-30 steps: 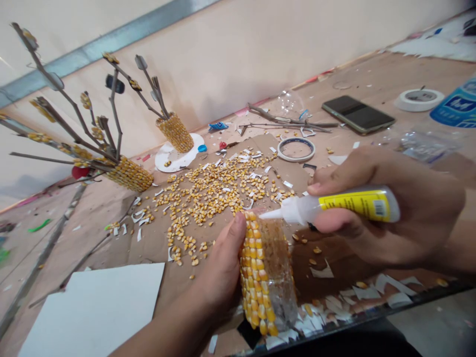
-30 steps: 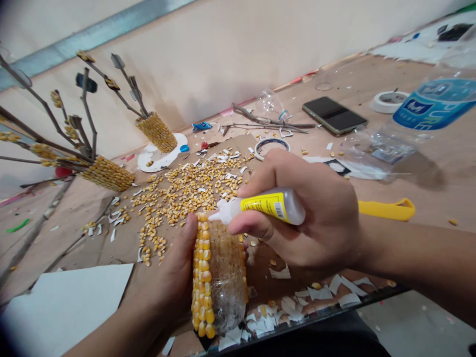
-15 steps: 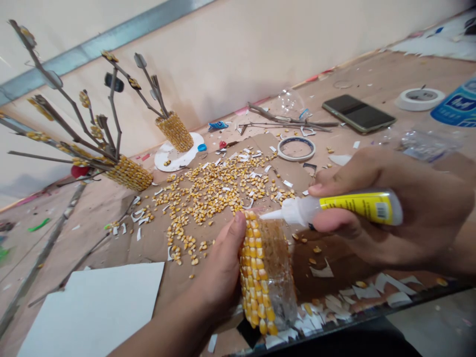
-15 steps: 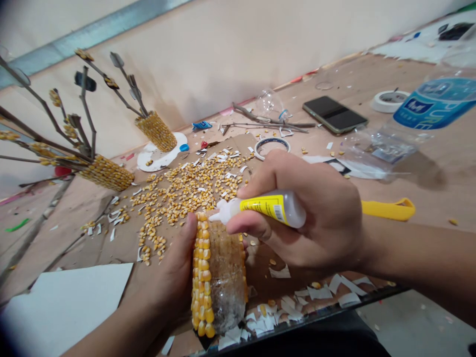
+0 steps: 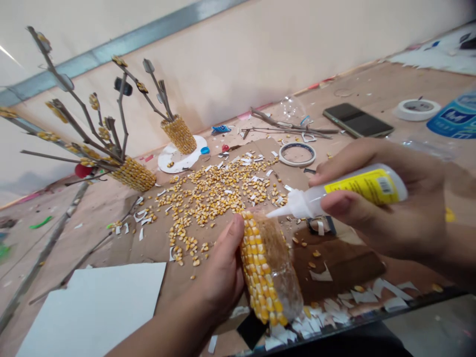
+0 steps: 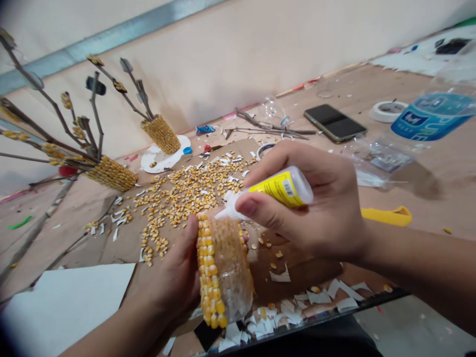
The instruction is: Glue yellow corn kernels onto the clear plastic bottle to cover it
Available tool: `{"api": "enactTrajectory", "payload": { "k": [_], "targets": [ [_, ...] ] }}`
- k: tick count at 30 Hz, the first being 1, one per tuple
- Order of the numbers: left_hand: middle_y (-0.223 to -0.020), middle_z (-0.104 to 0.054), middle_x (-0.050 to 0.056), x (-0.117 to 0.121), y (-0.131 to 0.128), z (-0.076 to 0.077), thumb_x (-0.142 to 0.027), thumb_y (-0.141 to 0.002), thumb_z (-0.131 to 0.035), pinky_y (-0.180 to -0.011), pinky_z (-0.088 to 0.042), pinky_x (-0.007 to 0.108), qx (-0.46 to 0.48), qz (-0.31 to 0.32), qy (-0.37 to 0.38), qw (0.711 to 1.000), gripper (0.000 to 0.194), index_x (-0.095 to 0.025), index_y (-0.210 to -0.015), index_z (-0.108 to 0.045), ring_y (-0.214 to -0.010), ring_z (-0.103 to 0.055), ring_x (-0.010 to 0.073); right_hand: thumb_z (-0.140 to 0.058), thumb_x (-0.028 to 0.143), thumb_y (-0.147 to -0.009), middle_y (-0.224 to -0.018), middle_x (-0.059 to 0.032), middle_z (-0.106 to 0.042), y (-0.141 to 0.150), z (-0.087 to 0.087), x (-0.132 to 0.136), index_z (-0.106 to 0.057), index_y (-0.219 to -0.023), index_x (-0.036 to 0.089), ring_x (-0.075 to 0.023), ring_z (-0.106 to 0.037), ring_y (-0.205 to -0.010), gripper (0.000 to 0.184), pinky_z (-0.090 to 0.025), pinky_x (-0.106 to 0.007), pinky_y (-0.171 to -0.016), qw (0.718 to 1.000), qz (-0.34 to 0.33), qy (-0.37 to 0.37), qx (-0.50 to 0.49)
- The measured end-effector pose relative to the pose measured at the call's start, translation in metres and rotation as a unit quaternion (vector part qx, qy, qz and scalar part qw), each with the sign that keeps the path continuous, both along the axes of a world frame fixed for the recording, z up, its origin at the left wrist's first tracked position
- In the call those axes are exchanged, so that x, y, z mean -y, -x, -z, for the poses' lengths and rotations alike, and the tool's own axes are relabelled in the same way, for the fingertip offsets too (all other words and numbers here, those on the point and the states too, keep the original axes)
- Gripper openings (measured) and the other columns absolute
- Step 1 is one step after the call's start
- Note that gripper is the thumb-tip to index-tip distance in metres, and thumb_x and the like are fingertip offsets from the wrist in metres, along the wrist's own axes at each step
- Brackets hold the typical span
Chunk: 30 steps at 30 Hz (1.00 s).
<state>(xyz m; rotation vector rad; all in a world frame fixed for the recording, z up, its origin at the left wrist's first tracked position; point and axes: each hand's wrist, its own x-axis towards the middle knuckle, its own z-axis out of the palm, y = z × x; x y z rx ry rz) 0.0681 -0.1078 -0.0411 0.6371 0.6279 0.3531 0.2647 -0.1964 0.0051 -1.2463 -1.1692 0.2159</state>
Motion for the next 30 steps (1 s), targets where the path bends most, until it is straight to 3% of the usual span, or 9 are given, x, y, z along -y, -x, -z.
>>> {"api": "enactTrajectory", "payload": {
  "k": [4, 9, 12, 16, 23, 30],
  "targets": [
    [-0.132, -0.077, 0.013, -0.001, -0.004, -0.002, -0.05, -0.091, -0.079, -0.121, -0.045, 0.048, 0.044, -0.016, 0.021, 0.999, 0.055, -0.015, -0.133, -0.073, -0.136, -0.064, 0.0369, -0.079, 0.022, -0.09, -0.057, 0.0061, -0.058, 0.002, -0.018, -0.004, -0.071, -0.081, 0.023, -0.0067, -0.045, -0.046, 0.012, -0.03, -0.023, -0.039, 0.999, -0.033, 0.023, -0.029],
    [-0.131, -0.078, 0.014, -0.002, -0.005, -0.008, -0.048, -0.097, -0.071, -0.125, -0.041, 0.05, 0.072, -0.049, 0.023, 0.996, 0.052, -0.013, -0.135, -0.072, -0.136, -0.064, 0.037, -0.081, 0.028, -0.085, -0.054, 0.0058, -0.055, 0.007, -0.051, -0.026, -0.07, -0.075, 0.023, -0.0082, -0.045, -0.045, 0.016, -0.028, -0.024, -0.038, 0.993, -0.096, 0.07, -0.024],
    [-0.127, -0.079, 0.015, -0.006, -0.004, -0.011, -0.051, -0.098, -0.067, -0.124, -0.04, 0.052, 0.079, -0.052, 0.049, 0.994, 0.056, -0.013, -0.138, -0.07, -0.133, -0.066, 0.0381, -0.078, 0.03, -0.086, -0.055, 0.005, -0.054, 0.012, -0.063, -0.046, -0.068, -0.072, 0.023, -0.009, -0.045, -0.046, 0.018, -0.03, -0.025, -0.039, 0.989, -0.122, 0.082, 0.005],
    [-0.12, -0.082, 0.015, -0.011, -0.002, -0.011, -0.053, -0.098, -0.064, -0.123, -0.041, 0.052, 0.1, -0.068, 0.072, 0.99, 0.054, -0.013, -0.133, -0.074, -0.13, -0.068, 0.0382, -0.071, 0.031, -0.089, -0.053, 0.0054, -0.054, 0.016, -0.059, -0.061, -0.068, -0.074, 0.023, -0.0096, -0.045, -0.044, 0.017, -0.031, -0.025, -0.038, 0.984, -0.143, 0.098, 0.039],
    [-0.123, -0.081, 0.016, -0.012, 0.0, -0.007, -0.05, -0.099, -0.063, -0.125, -0.038, 0.049, 0.097, -0.074, 0.083, 0.989, 0.051, -0.01, -0.129, -0.076, -0.135, -0.065, 0.0372, -0.069, 0.031, -0.091, -0.051, 0.0069, -0.054, 0.006, -0.049, -0.061, -0.067, -0.075, 0.023, -0.0092, -0.044, -0.04, 0.019, -0.03, -0.025, -0.037, 0.981, -0.094, 0.083, 0.147],
    [-0.127, -0.079, 0.017, -0.012, -0.001, -0.003, -0.052, -0.097, -0.067, -0.127, -0.034, 0.052, 0.121, -0.061, 0.059, 0.989, 0.057, -0.011, -0.136, -0.072, -0.137, -0.064, 0.0382, -0.065, 0.031, -0.09, -0.051, 0.0067, -0.055, 0.007, -0.046, -0.071, -0.063, -0.073, 0.023, -0.0098, -0.045, -0.042, 0.018, -0.033, -0.025, -0.039, 0.975, -0.122, 0.133, 0.133]
  ]
}}
